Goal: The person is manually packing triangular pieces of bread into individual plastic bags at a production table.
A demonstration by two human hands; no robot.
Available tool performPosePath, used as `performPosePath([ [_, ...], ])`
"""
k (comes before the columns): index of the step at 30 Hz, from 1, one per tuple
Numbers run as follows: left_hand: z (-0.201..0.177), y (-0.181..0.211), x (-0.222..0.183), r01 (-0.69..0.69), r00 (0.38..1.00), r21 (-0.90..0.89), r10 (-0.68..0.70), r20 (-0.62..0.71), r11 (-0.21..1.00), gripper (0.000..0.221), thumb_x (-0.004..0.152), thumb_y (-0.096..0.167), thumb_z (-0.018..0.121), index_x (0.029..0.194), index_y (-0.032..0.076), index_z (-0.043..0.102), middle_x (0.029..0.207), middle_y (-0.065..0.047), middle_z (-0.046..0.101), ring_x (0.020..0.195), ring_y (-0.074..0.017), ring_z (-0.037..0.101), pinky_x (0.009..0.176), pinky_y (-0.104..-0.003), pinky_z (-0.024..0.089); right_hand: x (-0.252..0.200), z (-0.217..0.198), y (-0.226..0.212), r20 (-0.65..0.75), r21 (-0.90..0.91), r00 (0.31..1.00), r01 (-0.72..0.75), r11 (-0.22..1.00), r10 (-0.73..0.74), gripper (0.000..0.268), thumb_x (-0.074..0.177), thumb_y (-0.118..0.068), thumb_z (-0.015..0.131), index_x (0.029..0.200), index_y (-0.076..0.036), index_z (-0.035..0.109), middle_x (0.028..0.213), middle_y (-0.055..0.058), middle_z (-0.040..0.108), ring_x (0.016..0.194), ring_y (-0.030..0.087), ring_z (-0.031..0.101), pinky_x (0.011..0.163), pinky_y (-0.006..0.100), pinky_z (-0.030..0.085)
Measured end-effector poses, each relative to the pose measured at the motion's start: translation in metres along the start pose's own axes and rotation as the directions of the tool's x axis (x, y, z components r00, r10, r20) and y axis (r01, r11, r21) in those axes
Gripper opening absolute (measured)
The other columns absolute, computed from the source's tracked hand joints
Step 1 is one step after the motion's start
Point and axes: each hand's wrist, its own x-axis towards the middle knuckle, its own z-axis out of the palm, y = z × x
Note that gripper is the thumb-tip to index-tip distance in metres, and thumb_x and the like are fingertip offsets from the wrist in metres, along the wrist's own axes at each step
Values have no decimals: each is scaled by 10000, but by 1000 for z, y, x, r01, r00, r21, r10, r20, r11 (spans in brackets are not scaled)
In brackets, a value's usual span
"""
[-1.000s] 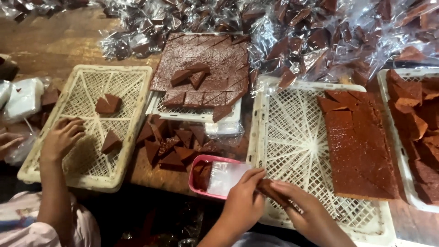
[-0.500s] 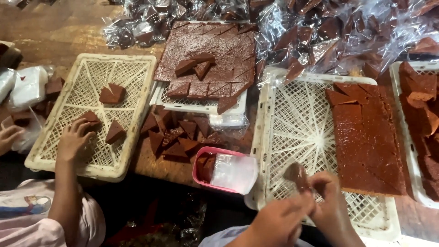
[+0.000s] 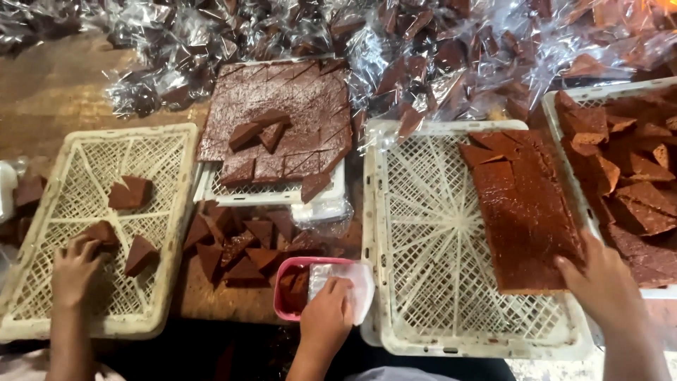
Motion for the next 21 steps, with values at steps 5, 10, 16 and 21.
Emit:
performPosePath([
  [5, 28, -25, 1, -185, 946, 77, 199, -255, 980, 289, 840, 110, 565, 1091, 188, 684, 1081, 59, 715, 525, -294, 624, 410, -416, 438, 32, 33, 65, 107, -78, 968, -218, 973, 225, 653, 927, -452, 499, 1430, -49, 388, 1363, 219, 523, 1214, 390, 525, 1034, 568, 426],
  [10, 23, -19, 1, -190, 943, 70, 202, -265, 979, 277, 870, 140, 555, 1099, 190, 703, 1061, 53, 747, 589, -288, 667, 451, -420, 471, -13, 35, 4, 246, -67, 940, -227, 972, 236, 384, 988, -257, 508, 1324, -74, 473, 1127, 183, 665, 904, 301, 712, 724, 403, 631],
  [16, 15, -12, -3, -194, 948, 12, 191, -255, 981, 217, 897, 174, 549, 1045, 225, 700, 1021, 80, 774, 612, -260, 690, 484, -402, 491, -28, 74, -23, 375, 201, 919, 46, 979, -120, 678, 850, -381, 525, 1483, -363, 281, 1238, 72, 639, 972, 219, 682, 887, 406, 598],
  [21, 22, -19, -6, -148, 962, 26, 150, -229, 989, 243, 896, 202, 551, 1089, 205, 697, 1043, 20, 771, 645, -300, 693, 520, -431, 512, -1, 44, -55, 113, 53, 986, 115, 992, -120, 503, 940, -215, 495, 1429, -163, 386, 1157, 107, 612, 1049, 233, 603, 927, 417, 532],
])
